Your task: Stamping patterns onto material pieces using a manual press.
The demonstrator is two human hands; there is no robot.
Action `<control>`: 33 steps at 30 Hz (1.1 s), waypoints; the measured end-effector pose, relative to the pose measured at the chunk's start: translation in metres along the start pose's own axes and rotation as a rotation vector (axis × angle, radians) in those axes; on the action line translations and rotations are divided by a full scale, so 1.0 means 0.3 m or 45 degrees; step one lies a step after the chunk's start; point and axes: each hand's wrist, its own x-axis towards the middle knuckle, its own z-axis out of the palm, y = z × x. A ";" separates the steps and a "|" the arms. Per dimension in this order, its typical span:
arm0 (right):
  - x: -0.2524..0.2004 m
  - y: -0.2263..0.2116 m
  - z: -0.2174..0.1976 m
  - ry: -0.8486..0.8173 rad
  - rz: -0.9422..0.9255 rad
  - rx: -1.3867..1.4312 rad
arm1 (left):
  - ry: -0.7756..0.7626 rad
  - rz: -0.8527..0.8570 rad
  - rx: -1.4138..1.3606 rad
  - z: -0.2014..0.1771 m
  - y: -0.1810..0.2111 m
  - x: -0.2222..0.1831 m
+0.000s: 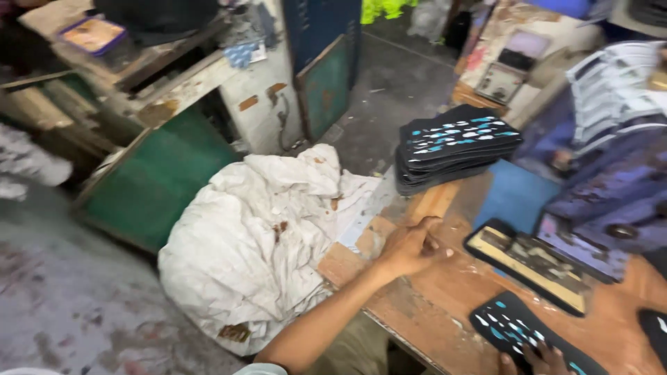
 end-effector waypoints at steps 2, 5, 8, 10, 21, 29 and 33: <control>0.188 -0.222 -0.130 0.018 0.018 -0.037 | -0.059 0.026 0.079 0.043 -0.005 0.069; 0.370 -0.484 -0.373 -0.087 0.347 -0.144 | -0.196 0.056 0.202 0.123 -0.018 0.147; 0.422 -0.515 -0.395 -0.080 0.320 0.046 | -0.387 -0.023 0.015 0.192 -0.064 0.218; 0.418 -0.530 -0.399 -0.092 0.370 0.031 | -0.522 -0.184 -0.412 0.249 -0.131 0.254; 0.431 -0.574 -0.433 -0.160 0.403 0.010 | -0.540 -0.370 -0.357 0.048 -0.184 0.058; 0.669 -0.855 -0.643 -0.396 0.210 -0.039 | -0.755 -0.734 -0.024 -0.496 -0.182 -0.246; 0.844 -0.725 -0.500 -0.602 0.188 -0.071 | -0.669 -0.682 -0.151 -0.365 -0.127 -0.197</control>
